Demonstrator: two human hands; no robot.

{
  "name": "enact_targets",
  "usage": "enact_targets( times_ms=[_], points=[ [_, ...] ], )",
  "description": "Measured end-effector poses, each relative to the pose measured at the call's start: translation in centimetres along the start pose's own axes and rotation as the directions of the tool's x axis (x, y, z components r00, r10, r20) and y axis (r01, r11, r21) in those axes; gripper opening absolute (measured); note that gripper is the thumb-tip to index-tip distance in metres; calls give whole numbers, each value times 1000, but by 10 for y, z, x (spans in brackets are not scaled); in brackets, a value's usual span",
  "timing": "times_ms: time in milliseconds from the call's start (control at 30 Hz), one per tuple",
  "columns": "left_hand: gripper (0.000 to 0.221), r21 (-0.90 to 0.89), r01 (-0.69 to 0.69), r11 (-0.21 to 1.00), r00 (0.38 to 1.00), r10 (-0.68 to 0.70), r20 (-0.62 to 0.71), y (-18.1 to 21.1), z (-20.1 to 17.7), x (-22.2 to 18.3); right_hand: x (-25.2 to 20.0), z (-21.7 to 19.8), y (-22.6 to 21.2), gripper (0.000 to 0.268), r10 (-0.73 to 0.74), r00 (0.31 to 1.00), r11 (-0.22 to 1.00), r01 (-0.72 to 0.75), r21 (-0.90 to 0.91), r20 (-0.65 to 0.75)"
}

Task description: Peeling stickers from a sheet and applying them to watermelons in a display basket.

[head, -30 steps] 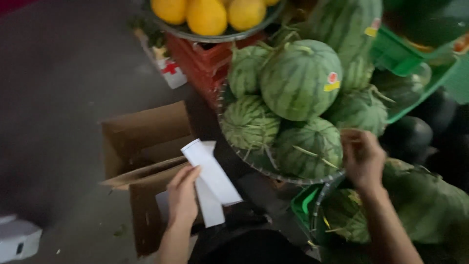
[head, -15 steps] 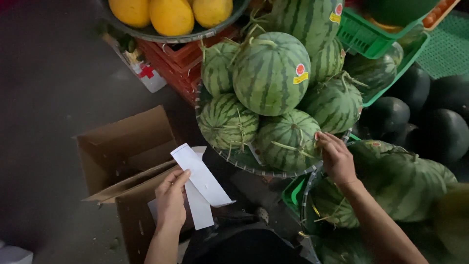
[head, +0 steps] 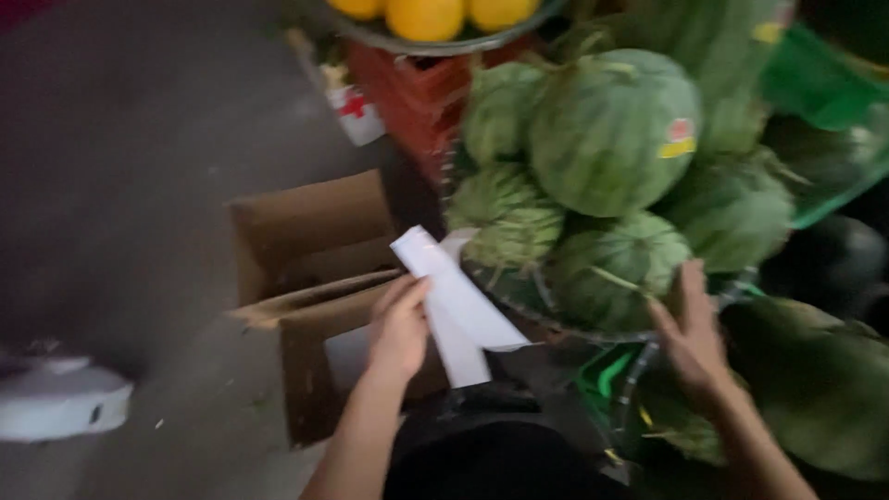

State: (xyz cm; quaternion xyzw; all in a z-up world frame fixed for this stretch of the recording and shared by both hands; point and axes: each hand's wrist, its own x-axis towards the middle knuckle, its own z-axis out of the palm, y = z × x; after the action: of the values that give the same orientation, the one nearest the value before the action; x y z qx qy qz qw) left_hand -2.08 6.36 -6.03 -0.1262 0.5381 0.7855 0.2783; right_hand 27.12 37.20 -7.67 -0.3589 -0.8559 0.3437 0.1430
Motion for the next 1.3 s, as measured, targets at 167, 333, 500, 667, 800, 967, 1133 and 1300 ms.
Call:
enact_targets(
  times_ms=[167, 333, 500, 667, 800, 967, 1133, 1300],
  points=[
    [8, -131, 96, 987, 977, -68, 203, 0, 2, 2, -22, -13, -75, 66, -151, 969, 983, 125, -138, -195],
    [9, -180, 98, 979, 965, -49, 258, 34, 16, -29, -23, 17, -197, 68, -44, 979, 940, -27, 340, 198],
    [9, -192, 71, 979, 988, -42, 151, 39, 6, -19, -7, 76, -207, 26, -69, 890, 885, -154, 439, 451],
    [65, 544, -294, 786, 956, 252, 153, 40, -19, -23, 7, 87, -249, 14, 206, 907, 524, -418, 742, 366],
    [39, 462, -210, 862, 954, 78, 290, 23, -7, -49, 10, 103, -281, 21, 190, 920, 538, -390, 747, 343],
    [32, 279, -106, 954, 994, 97, 44, 13, -12, -31, 2, 95, -291, 28, -171, 984, 906, 178, 384, -54],
    [34, 164, -108, 981, 991, 119, -59, 26, -2, -40, -20, 110, -290, 24, -123, 987, 907, 69, 415, 106],
    [27, -142, 24, 990, 1000, -21, 22, 43, 5, -55, -17, 123, -292, 40, -37, 983, 829, -70, 554, 179]
  ],
)
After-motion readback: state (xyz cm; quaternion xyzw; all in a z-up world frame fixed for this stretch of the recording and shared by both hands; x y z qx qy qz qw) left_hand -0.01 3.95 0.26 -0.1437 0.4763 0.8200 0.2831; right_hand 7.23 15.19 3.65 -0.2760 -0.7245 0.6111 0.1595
